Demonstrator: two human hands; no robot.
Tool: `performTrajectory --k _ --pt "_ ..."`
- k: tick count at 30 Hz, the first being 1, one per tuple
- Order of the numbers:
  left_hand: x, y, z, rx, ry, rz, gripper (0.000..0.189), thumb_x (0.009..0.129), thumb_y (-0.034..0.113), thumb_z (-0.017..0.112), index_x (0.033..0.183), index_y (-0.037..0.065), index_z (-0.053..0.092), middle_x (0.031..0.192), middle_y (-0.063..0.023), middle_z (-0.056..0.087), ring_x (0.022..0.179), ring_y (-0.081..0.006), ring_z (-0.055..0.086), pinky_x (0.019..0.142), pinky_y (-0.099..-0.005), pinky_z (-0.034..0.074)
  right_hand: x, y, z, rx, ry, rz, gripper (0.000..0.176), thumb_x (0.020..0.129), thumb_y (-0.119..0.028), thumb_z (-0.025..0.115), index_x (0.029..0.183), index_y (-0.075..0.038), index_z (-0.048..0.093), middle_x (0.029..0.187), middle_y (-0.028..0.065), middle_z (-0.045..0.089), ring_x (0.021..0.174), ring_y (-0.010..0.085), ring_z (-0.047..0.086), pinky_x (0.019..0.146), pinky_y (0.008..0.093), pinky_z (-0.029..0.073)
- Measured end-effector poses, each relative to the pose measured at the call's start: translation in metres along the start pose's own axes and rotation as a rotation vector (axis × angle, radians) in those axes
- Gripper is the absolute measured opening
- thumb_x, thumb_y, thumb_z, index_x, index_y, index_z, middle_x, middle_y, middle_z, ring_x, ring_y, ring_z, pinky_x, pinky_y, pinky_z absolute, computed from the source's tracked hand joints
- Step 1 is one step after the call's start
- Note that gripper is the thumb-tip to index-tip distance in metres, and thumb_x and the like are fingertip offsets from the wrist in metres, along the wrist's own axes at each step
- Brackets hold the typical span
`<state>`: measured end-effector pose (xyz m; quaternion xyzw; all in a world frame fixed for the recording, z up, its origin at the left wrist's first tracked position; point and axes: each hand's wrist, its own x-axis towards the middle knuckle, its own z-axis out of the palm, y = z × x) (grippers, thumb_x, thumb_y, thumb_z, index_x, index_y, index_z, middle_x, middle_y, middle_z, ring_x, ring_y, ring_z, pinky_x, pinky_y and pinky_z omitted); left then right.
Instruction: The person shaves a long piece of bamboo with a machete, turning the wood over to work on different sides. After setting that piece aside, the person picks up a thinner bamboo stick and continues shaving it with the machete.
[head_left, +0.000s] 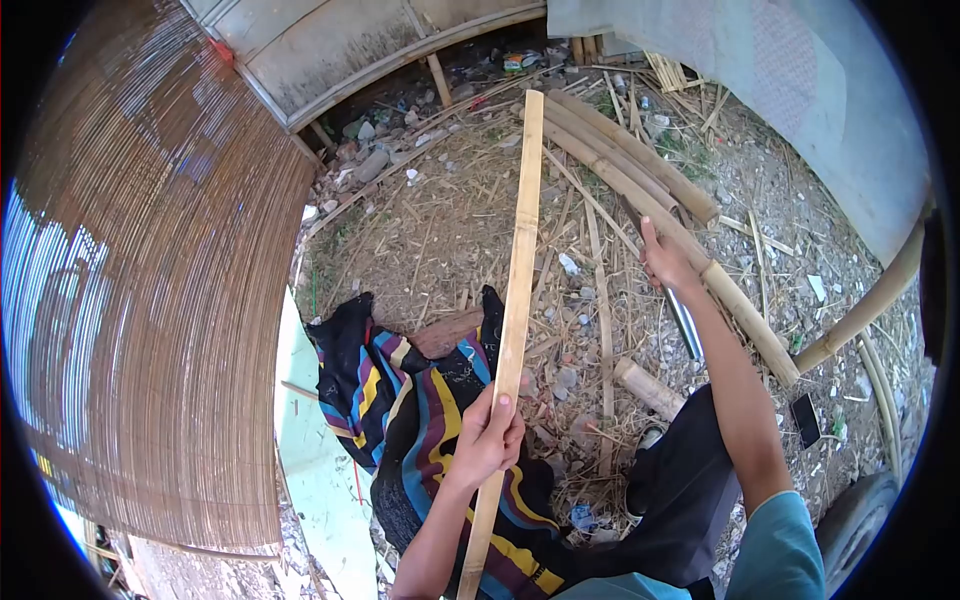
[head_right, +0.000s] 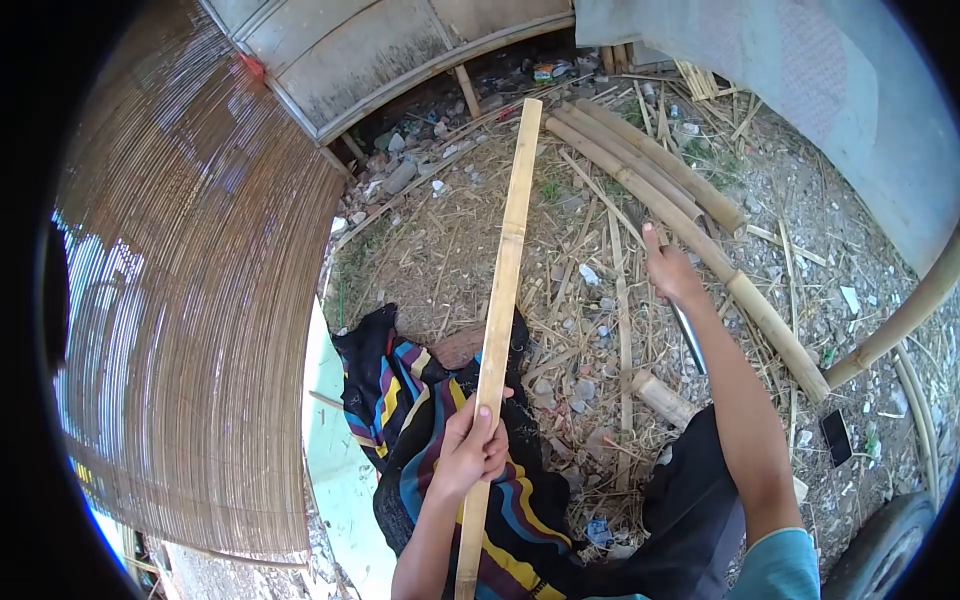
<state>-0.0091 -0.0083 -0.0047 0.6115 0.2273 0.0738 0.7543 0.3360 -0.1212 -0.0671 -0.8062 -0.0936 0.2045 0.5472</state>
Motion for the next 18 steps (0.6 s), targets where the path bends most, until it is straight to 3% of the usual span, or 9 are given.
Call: performTrajectory --k 2,3,5,6,10,13,15,18 --pt "0.000 0.001 -0.002 -0.019 -0.006 -0.015 0.034 0.100 0.032 0.031 0.119 0.007 0.045 0.055 0.0019 0.031 0.038 -0.0047 0.027 0.032 -0.0207 0.026 0.015 0.016 0.007 -0.240 0.059 -0.110 0.074 0.089 -0.063 0.033 0.071 0.005 0.056 0.061 0.0160 0.056 0.059 0.0318 0.058 0.063 0.0388 0.047" --pt "0.001 0.002 -0.004 -0.014 -0.002 -0.018 0.035 0.100 0.033 0.031 0.114 0.005 0.046 0.054 0.0001 0.035 0.037 -0.0058 0.030 0.033 -0.0215 0.028 0.011 0.012 0.008 -0.241 0.057 -0.112 0.074 0.089 -0.063 0.033 0.071 0.005 0.056 0.061 0.0160 0.056 0.059 0.0318 0.058 0.063 0.0388 0.047" --pt "0.005 0.000 -0.004 -0.012 0.004 -0.019 0.037 0.100 0.035 0.030 0.109 0.004 0.047 0.053 -0.0017 0.039 0.037 -0.0070 0.032 0.033 -0.0222 0.031 -0.014 -0.009 0.016 -0.207 0.022 -0.213 0.070 0.092 -0.057 0.032 0.078 0.005 0.061 0.066 0.0208 0.059 0.074 0.0381 0.059 0.076 0.0423 0.045" --pt "0.007 -0.001 -0.004 0.036 0.019 0.033 0.038 0.100 0.035 0.029 0.104 0.003 0.047 0.054 -0.0042 0.043 0.036 -0.0084 0.035 0.033 -0.0230 0.033 -0.028 -0.020 0.019 -0.209 0.018 -0.215 0.070 0.092 -0.057 0.032 0.078 0.005 0.061 0.066 0.0208 0.059 0.074 0.0381 0.059 0.076 0.0423 0.045" --pt "0.014 -0.003 -0.007 0.067 0.047 0.068 0.041 0.100 0.036 0.029 0.095 0.000 0.047 0.055 -0.0093 0.050 0.036 -0.0117 0.042 0.036 -0.0247 0.038 -0.089 -0.054 0.037 -0.277 -0.153 -0.604 0.055 0.096 -0.045 0.033 0.079 -0.001 0.060 0.061 0.0190 0.057 0.061 0.0335 0.059 0.065 0.0431 0.047" --pt "0.015 0.003 -0.003 0.067 0.088 0.042 0.042 0.100 0.036 0.029 0.093 -0.001 0.047 0.054 -0.0087 0.050 0.035 -0.0111 0.041 0.034 -0.0245 0.037 -0.116 -0.060 0.054 -0.353 -0.305 -0.689 0.050 0.093 -0.045 0.040 0.077 -0.001 0.058 0.058 0.0169 0.057 0.054 0.0333 0.058 0.056 0.0428 0.047" --pt "0.014 0.005 0.001 0.066 0.105 0.047 0.042 0.100 0.036 0.029 0.092 -0.001 0.047 0.053 -0.0081 0.049 0.034 -0.0108 0.040 0.034 -0.0242 0.037 -0.129 -0.053 0.067 -0.407 -0.274 -1.037 0.048 0.090 -0.047 0.045 0.078 -0.003 0.058 0.059 0.0158 0.059 0.053 0.0336 0.059 0.051 0.0421 0.048" --pt "0.016 0.001 -0.001 0.094 0.115 0.079 0.040 0.100 0.035 0.030 0.090 -0.001 0.046 0.052 -0.0061 0.046 0.033 -0.0102 0.038 0.032 -0.0237 0.036 -0.148 -0.051 0.079 -0.457 -0.312 -1.068 0.048 0.088 -0.049 0.048 0.079 -0.003 0.059 0.060 0.0158 0.060 0.055 0.0334 0.061 0.050 0.0423 0.049"
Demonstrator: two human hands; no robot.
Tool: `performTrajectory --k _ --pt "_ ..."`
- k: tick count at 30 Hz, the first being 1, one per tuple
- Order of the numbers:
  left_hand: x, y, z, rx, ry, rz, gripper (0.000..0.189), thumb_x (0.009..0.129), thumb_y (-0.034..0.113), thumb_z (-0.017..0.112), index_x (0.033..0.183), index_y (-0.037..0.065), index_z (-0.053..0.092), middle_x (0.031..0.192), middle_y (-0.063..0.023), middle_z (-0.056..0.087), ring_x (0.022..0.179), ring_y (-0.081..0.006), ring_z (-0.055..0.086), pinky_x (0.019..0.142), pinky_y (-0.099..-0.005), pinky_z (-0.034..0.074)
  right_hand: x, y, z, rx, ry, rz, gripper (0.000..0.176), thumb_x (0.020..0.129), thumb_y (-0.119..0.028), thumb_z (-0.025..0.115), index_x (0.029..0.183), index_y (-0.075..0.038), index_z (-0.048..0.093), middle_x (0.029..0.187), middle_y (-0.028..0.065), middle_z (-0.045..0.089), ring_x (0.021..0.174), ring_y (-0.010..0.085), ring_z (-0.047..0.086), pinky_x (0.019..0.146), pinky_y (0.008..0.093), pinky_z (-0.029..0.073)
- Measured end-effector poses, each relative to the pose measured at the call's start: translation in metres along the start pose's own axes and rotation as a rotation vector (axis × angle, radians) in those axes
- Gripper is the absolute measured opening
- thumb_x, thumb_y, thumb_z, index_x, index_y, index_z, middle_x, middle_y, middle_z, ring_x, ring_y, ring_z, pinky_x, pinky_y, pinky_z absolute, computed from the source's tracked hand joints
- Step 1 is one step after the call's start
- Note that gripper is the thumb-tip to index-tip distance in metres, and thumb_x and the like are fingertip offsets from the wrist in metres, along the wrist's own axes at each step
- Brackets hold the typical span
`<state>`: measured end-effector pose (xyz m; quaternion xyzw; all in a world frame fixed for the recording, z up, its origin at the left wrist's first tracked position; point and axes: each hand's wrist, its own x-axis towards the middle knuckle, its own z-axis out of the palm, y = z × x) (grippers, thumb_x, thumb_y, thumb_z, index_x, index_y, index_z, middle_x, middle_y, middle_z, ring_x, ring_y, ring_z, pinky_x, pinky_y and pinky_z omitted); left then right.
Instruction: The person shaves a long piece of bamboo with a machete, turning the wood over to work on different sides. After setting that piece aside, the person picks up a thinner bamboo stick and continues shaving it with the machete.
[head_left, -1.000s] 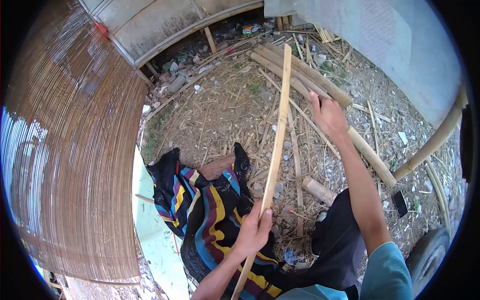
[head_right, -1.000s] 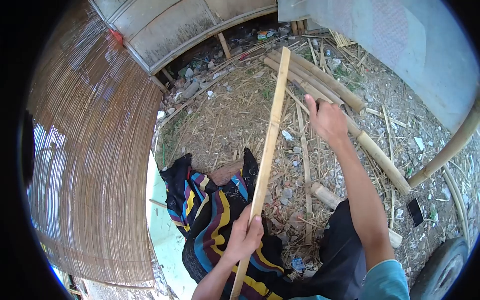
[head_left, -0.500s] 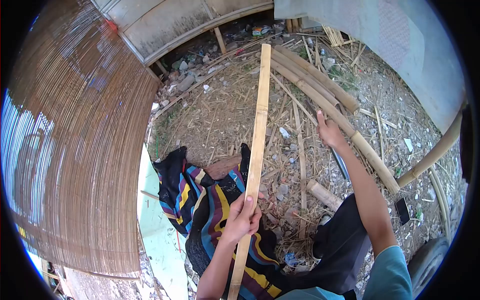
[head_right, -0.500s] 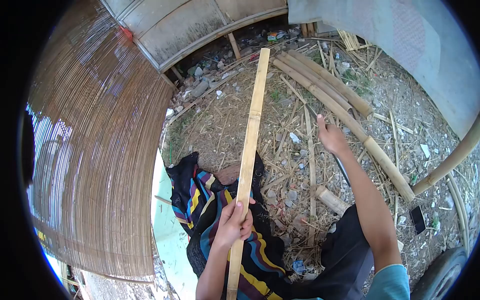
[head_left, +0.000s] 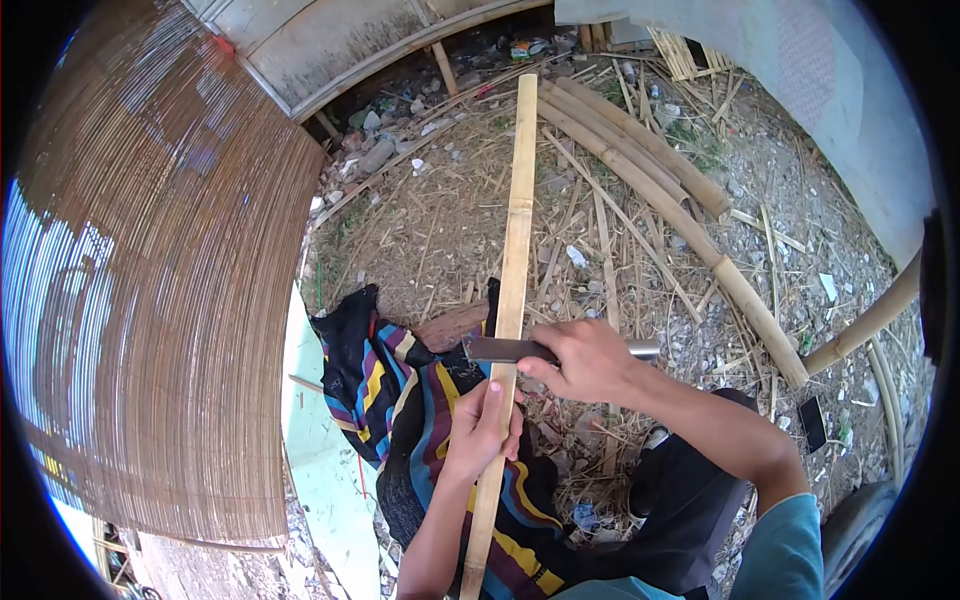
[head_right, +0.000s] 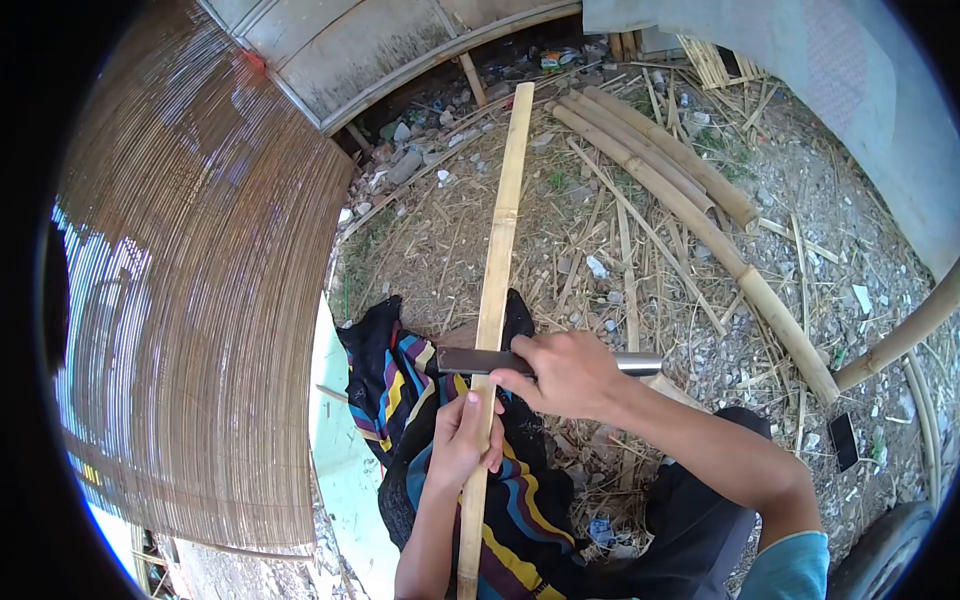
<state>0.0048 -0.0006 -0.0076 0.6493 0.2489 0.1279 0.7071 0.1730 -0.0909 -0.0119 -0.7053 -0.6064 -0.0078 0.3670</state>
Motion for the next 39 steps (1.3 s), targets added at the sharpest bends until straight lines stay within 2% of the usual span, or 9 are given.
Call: performTrajectory --k 9,11,18,20,25,27,32,34,39 --pt "-0.007 -0.008 0.002 0.204 0.014 0.105 0.030 0.099 0.024 0.035 0.082 0.001 0.045 0.048 -0.0004 0.039 0.033 -0.0074 0.039 0.031 -0.0226 0.033 0.005 0.006 -0.010 -0.241 -0.066 -0.141 0.057 0.079 -0.062 0.052 0.078 -0.006 0.060 0.055 0.0117 0.058 0.048 0.0304 0.061 0.042 0.0390 0.048" --pt "-0.007 -0.007 0.002 0.232 0.015 0.112 0.029 0.099 0.022 0.036 0.082 0.001 0.045 0.048 0.0000 0.040 0.033 -0.0070 0.039 0.031 -0.0224 0.033 0.014 0.028 -0.014 -0.340 0.105 -0.080 0.058 0.076 -0.064 0.054 0.075 -0.006 0.058 0.054 0.0112 0.057 0.048 0.0295 0.061 0.040 0.0377 0.047" --pt "-0.005 0.001 0.006 0.131 0.054 0.129 0.031 0.099 0.026 0.037 0.081 0.003 0.045 0.047 0.0007 0.038 0.033 -0.0066 0.037 0.030 -0.0222 0.032 0.021 0.014 -0.006 -0.285 0.183 -0.048 0.057 0.079 -0.062 0.051 0.075 -0.005 0.058 0.054 0.0126 0.057 0.047 0.0306 0.061 0.041 0.0398 0.047" --pt "-0.001 -0.004 0.010 0.158 0.034 0.116 0.031 0.099 0.026 0.036 0.081 0.002 0.045 0.047 0.0005 0.039 0.033 -0.0068 0.038 0.030 -0.0222 0.032 0.009 0.006 0.000 -0.297 0.081 -0.095 0.058 0.081 -0.061 0.049 0.075 -0.004 0.059 0.054 0.0123 0.057 0.048 0.0307 0.061 0.041 0.0398 0.048" --pt "-0.006 -0.009 0.012 0.178 -0.007 0.161 0.027 0.098 0.022 0.038 0.080 0.002 0.044 0.047 -0.0003 0.040 0.032 -0.0074 0.040 0.030 -0.0228 0.032 0.003 0.009 -0.010 -0.284 0.084 -0.128 0.057 0.083 -0.060 0.047 0.074 -0.006 0.061 0.054 0.0122 0.058 0.046 0.0295 0.060 0.041 0.0403 0.048" --pt "-0.015 -0.014 0.015 0.181 -0.034 0.122 0.027 0.098 0.021 0.038 0.080 0.002 0.044 0.046 -0.0004 0.041 0.032 -0.0076 0.040 0.030 -0.0228 0.032 0.035 0.042 -0.030 -0.273 0.175 0.300 0.053 0.089 -0.052 0.043 0.077 -0.004 0.064 0.055 0.0174 0.059 0.049 0.0335 0.060 0.046 0.0429 0.050" --pt "-0.011 -0.012 0.018 0.114 -0.090 0.133 0.027 0.098 0.022 0.039 0.080 0.002 0.043 0.046 -0.0003 0.040 0.031 -0.0076 0.040 0.030 -0.0229 0.032 0.019 0.044 -0.049 -0.268 0.229 0.305 0.052 0.091 -0.049 0.041 0.082 -0.004 0.065 0.054 0.0187 0.057 0.052 0.0372 0.060 0.052 0.0450 0.051" --pt "-0.009 -0.009 0.014 0.099 -0.067 0.126 0.028 0.098 0.022 0.038 0.079 0.003 0.043 0.045 -0.0001 0.038 0.031 -0.0075 0.038 0.029 -0.0231 0.031 0.006 0.034 -0.042 -0.221 0.044 0.245 0.050 0.090 -0.050 0.043 0.084 -0.006 0.065 0.055 0.0177 0.058 0.053 0.0363 0.060 0.051 0.0438 0.050" --pt "-0.007 -0.004 0.008 0.026 -0.043 0.102 0.028 0.099 0.022 0.036 0.080 0.002 0.043 0.045 0.0002 0.036 0.031 -0.0075 0.036 0.028 -0.0231 0.031 -0.014 0.013 -0.021 -0.181 -0.022 -0.033 0.051 0.086 -0.055 0.047 0.084 -0.007 0.063 0.053 0.0144 0.057 0.051 0.0328 0.060 0.048 0.0412 0.050"
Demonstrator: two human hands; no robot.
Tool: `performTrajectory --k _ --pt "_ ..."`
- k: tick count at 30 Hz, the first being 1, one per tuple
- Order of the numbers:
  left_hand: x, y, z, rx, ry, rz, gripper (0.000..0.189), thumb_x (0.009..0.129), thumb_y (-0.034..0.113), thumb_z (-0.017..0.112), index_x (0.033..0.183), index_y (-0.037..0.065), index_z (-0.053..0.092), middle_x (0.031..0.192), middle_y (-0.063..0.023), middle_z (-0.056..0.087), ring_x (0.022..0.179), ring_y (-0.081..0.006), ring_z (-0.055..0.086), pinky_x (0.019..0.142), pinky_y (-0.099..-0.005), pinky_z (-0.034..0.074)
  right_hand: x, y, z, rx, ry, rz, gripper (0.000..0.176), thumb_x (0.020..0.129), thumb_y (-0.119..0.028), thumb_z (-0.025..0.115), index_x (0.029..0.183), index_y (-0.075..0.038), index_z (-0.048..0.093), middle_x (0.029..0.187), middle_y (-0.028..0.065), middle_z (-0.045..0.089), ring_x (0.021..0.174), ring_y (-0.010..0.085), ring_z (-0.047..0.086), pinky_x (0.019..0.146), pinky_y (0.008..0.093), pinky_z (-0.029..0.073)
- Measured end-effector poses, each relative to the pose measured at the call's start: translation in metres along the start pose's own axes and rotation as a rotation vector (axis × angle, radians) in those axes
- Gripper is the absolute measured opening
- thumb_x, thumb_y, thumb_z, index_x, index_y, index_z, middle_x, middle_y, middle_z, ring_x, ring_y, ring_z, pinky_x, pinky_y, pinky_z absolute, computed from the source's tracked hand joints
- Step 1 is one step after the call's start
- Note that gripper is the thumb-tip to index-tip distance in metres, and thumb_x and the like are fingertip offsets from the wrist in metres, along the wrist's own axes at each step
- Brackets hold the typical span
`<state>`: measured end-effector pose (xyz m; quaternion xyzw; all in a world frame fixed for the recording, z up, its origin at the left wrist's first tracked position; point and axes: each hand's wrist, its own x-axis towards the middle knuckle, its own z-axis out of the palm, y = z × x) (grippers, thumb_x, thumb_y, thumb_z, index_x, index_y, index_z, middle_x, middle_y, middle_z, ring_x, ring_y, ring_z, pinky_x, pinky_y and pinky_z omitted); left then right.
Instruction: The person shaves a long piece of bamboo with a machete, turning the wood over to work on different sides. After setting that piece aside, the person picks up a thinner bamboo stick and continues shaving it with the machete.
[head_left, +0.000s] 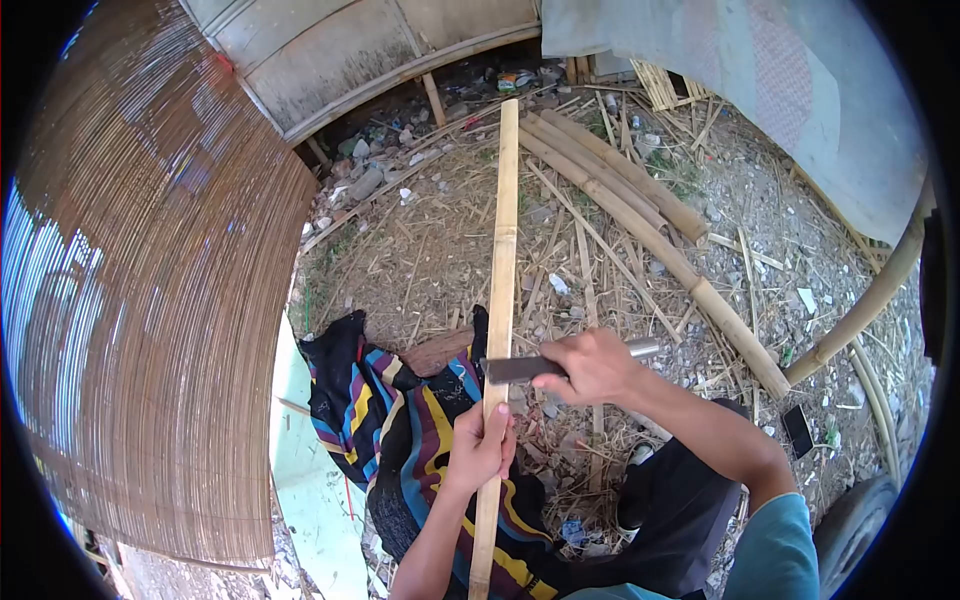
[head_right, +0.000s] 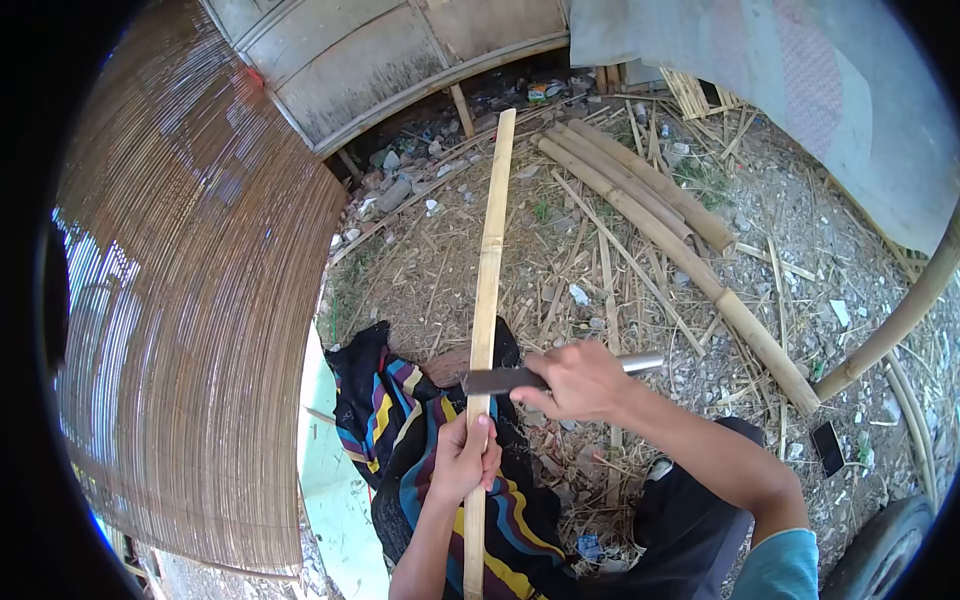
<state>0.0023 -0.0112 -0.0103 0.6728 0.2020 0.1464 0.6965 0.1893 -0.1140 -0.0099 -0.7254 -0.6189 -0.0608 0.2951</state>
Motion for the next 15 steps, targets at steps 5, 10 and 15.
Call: performTrajectory --k 5,10,15 --pt "0.000 -0.011 0.002 -0.018 -0.016 -0.061 0.028 0.098 0.021 0.038 0.080 0.001 0.045 0.045 -0.0009 0.038 0.031 -0.0082 0.040 0.028 -0.0233 0.031 -0.006 -0.012 0.006 -0.017 -0.009 -0.156 0.052 0.081 -0.060 0.051 0.082 -0.009 0.063 0.054 0.0086 0.058 0.047 0.0298 0.059 0.043 0.0401 0.048" --pt "0.004 -0.002 0.005 0.308 0.054 0.134 0.028 0.097 0.019 0.042 0.076 0.000 0.046 0.044 -0.0015 0.043 0.031 -0.0091 0.043 0.029 -0.0237 0.032 0.005 -0.005 0.006 -0.085 -0.015 -0.117 0.054 0.076 -0.063 0.054 0.078 -0.010 0.062 0.052 0.0081 0.057 0.048 0.0288 0.060 0.043 0.0381 0.048" --pt "-0.005 0.004 0.009 0.181 0.107 0.080 0.026 0.096 0.018 0.044 0.075 0.002 0.045 0.044 -0.0012 0.046 0.032 -0.0078 0.044 0.030 -0.0225 0.032 0.045 0.022 0.002 0.045 0.209 0.299 0.054 0.088 -0.055 0.044 0.082 -0.005 0.066 0.056 0.0165 0.059 0.054 0.0343 0.062 0.050 0.0436 0.050"
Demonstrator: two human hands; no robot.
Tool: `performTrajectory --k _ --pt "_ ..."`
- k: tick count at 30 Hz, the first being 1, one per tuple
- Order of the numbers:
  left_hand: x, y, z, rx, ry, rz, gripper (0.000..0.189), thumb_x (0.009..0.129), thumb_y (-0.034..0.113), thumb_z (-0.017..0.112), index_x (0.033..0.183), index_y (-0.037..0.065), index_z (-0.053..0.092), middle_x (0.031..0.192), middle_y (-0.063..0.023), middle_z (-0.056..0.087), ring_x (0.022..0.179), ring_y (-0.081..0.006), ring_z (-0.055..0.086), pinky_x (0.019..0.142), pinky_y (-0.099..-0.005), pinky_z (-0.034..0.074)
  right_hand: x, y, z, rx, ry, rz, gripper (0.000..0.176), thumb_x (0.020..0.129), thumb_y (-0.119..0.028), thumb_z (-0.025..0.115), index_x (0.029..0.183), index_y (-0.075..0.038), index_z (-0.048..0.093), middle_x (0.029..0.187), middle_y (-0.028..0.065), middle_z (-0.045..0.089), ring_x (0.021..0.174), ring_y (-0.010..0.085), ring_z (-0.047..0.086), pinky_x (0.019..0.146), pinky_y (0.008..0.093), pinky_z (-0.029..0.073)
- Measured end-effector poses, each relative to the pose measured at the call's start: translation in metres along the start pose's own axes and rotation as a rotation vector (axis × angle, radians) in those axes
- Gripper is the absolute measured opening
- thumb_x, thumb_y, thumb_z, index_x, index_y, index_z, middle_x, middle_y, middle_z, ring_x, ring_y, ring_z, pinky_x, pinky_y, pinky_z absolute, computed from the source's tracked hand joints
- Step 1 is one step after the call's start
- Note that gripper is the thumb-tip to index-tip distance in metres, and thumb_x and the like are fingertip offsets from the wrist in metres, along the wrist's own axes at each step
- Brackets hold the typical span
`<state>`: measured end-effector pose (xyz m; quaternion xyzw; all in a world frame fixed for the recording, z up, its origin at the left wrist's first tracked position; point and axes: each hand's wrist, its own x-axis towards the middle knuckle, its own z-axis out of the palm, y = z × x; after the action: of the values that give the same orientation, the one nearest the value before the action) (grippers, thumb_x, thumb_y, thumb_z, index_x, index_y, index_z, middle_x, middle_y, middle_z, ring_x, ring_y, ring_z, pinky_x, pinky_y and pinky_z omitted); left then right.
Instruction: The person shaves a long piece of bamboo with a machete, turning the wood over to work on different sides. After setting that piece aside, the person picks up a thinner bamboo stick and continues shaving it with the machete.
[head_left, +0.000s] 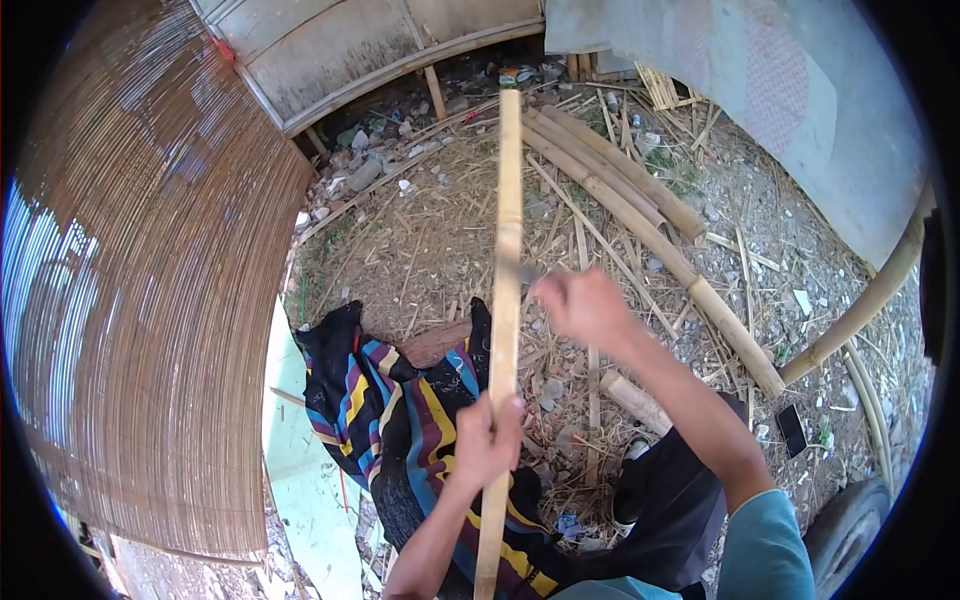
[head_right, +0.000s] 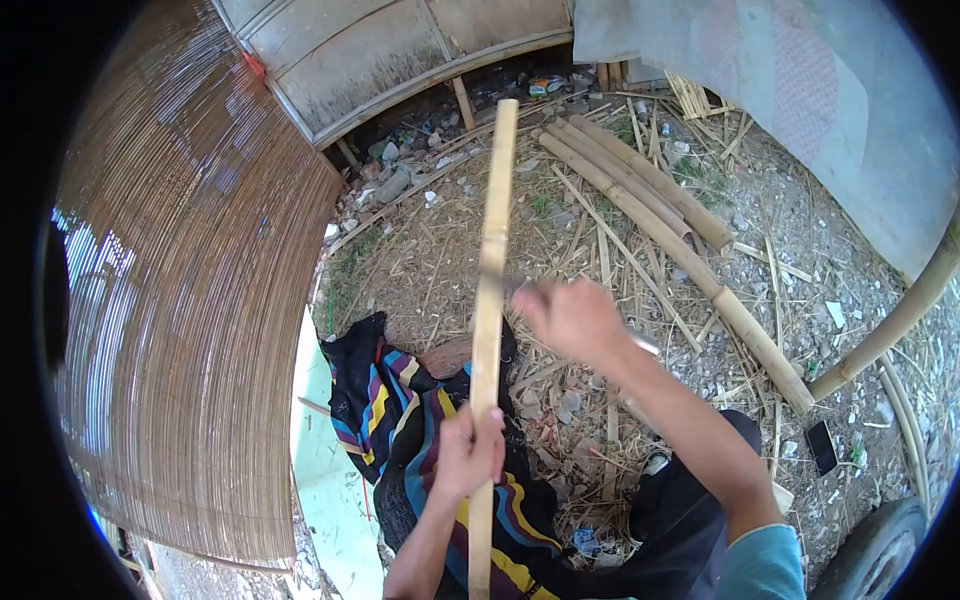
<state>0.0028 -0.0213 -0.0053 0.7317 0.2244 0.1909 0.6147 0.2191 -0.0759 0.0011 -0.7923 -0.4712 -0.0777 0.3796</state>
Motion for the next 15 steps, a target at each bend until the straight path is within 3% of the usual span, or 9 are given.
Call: performTrajectory --k 1,2,4,7,10,12,15 --pt "-0.017 -0.018 0.010 0.075 -0.079 0.065 0.023 0.095 0.016 0.046 0.078 0.001 0.047 0.045 -0.0005 0.047 0.033 -0.0072 0.045 0.031 -0.0232 0.033 0.031 0.023 -0.021 0.032 0.106 0.293 0.058 0.092 -0.051 0.039 0.081 0.000 0.065 0.061 0.0215 0.061 0.059 0.0414 0.061 0.057 0.0461 0.051" --pt "-0.029 -0.032 0.017 0.154 -0.165 0.130 0.020 0.094 0.014 0.049 0.081 -0.001 0.049 0.046 0.0003 0.048 0.035 -0.0067 0.046 0.032 -0.0239 0.034 0.047 0.033 -0.053 -0.018 0.221 0.347 0.063 0.092 -0.052 0.037 0.080 0.003 0.065 0.067 0.0267 0.061 0.068 0.0454 0.061 0.066 0.0479 0.050" --pt "-0.031 -0.003 0.021 -0.016 -0.266 0.018 0.019 0.094 0.014 0.049 0.081 0.001 0.051 0.047 0.0008 0.048 0.035 -0.0063 0.046 0.033 -0.0232 0.034 0.046 0.069 -0.073 -0.133 0.325 0.393 0.066 0.093 -0.051 0.033 0.085 0.006 0.065 0.075 0.0318 0.060 0.081 0.0462 0.060 0.078 0.0501 0.047" --pt "-0.016 -0.006 0.008 -0.100 -0.222 -0.043 0.025 0.095 0.019 0.047 0.078 0.002 0.048 0.045 0.0001 0.046 0.034 -0.0067 0.045 0.031 -0.0216 0.032 0.018 0.102 -0.067 -0.059 0.393 0.518 0.069 0.093 -0.053 0.031 0.088 0.008 0.064 0.083 0.0345 0.059 0.089 0.0456 0.058 0.085 0.0489 0.043" --pt "-0.009 -0.014 -0.002 -0.135 -0.177 -0.089 0.028 0.096 0.023 0.047 0.078 0.002 0.048 0.045 0.0005 0.046 0.034 -0.0063 0.044 0.032 -0.0218 0.032 0.008 0.107 -0.058 0.144 0.233 0.669 0.071 0.093 -0.054 0.031 0.091 0.010 0.063 0.084 0.0338 0.059 0.091 0.0464 0.057 0.085 0.0469 0.042" --pt "-0.008 -0.010 -0.006 -0.118 -0.157 -0.102 0.029 0.096 0.024 0.047 0.078 0.002 0.048 0.045 0.0001 0.046 0.034 -0.0063 0.044 0.031 -0.0217 0.032 0.005 0.099 -0.051 0.133 0.248 0.606 0.072 0.092 -0.055 0.032 0.094 0.010 0.062 0.082 0.0326 0.060 0.090 0.0450 0.059 0.083 0.0450 0.043" --pt "-0.006 -0.007 -0.009 -0.145 -0.171 -0.104 0.028 0.095 0.025 0.048 0.079 0.002 0.048 0.046 -0.0006 0.047 0.035 -0.0075 0.046 0.034 -0.0217 0.034 0.003 0.087 -0.048 0.149 0.053 0.497 0.072 0.092 -0.056 0.033 0.096 0.009 0.061 0.079 0.0288 0.061 0.086 0.0414 0.061 0.082 0.0429 0.044"
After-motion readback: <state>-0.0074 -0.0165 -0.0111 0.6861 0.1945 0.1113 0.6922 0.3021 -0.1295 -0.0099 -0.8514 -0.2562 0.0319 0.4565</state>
